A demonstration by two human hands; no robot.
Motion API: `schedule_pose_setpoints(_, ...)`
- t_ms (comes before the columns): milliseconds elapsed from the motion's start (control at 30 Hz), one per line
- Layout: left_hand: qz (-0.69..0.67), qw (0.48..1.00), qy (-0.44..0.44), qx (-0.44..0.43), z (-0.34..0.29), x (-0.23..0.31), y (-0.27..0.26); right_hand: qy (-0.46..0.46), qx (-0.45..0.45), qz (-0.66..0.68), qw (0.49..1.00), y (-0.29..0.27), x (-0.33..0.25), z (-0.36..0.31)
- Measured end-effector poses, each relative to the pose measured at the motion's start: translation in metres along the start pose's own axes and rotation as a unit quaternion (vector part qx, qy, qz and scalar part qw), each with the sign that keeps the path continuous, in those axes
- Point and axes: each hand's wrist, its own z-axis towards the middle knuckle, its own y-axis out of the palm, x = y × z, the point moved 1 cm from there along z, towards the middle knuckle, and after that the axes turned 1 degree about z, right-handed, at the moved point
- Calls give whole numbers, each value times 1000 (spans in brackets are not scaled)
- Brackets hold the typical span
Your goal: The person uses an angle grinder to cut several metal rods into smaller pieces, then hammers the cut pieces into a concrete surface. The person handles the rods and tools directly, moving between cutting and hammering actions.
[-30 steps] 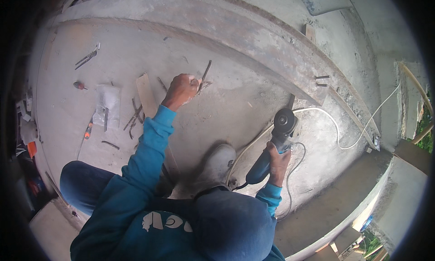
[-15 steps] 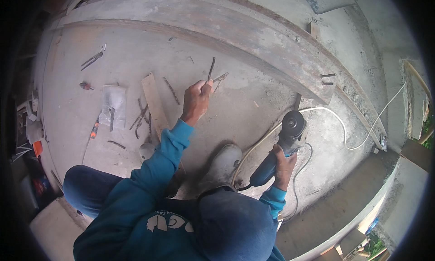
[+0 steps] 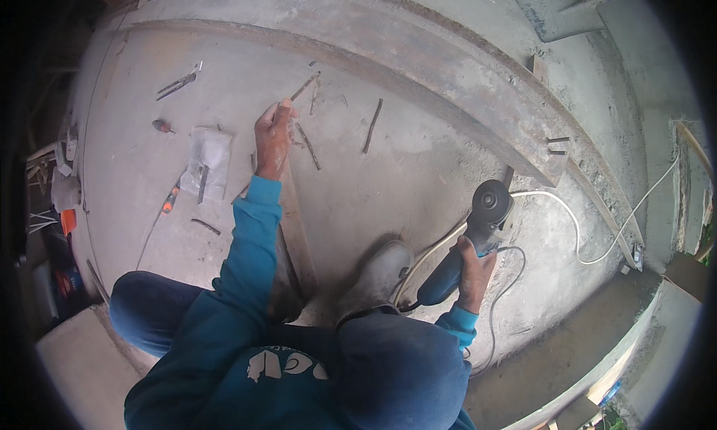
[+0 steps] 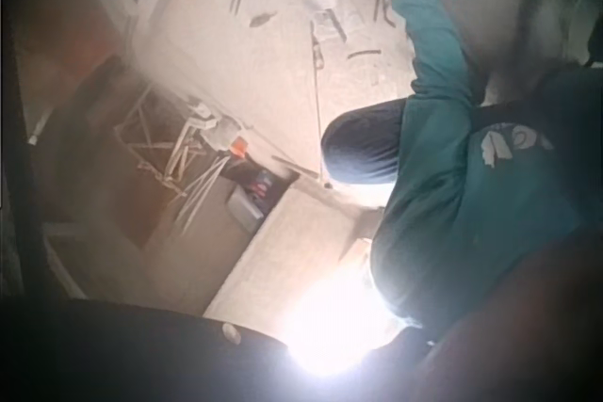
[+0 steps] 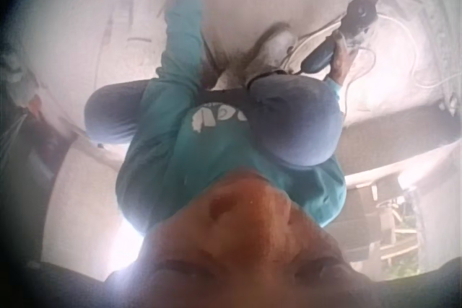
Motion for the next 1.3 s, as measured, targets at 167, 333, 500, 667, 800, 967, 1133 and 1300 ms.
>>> schedule_pose_setpoints(167,-173,978,105,60,-5,19,-10,12,-2,-13,1000,0,7,-2)
schedule_pose_setpoints(333,-240,969,-22,-63,-17,23,19,-4,-30,-3,1000,2,6,3)
schedule_pose_setpoints(500,-272,934,-146,-182,-32,-12,48,-40,-48,-23,998,37,-20,-1)
schedule_pose_setpoints(667,-49,974,-100,-198,-41,-37,51,-19,-88,-32,995,40,-6,7)
schedule_pose_setpoints(800,160,959,223,-75,-46,-23,56,-26,-72,-26,997,41,-4,2)
schedule_pose_setpoints(967,129,920,363,-73,-52,27,68,-36,-32,-25,999,30,-6,-2)
schedule_pose_setpoints(1133,152,885,439,31,-38,58,111,-2,-21,-6,1000,6,10,4)
schedule_pose_setpoints(1300,306,912,272,12,6,20,145,-76,-4,27,997,17,15,8)
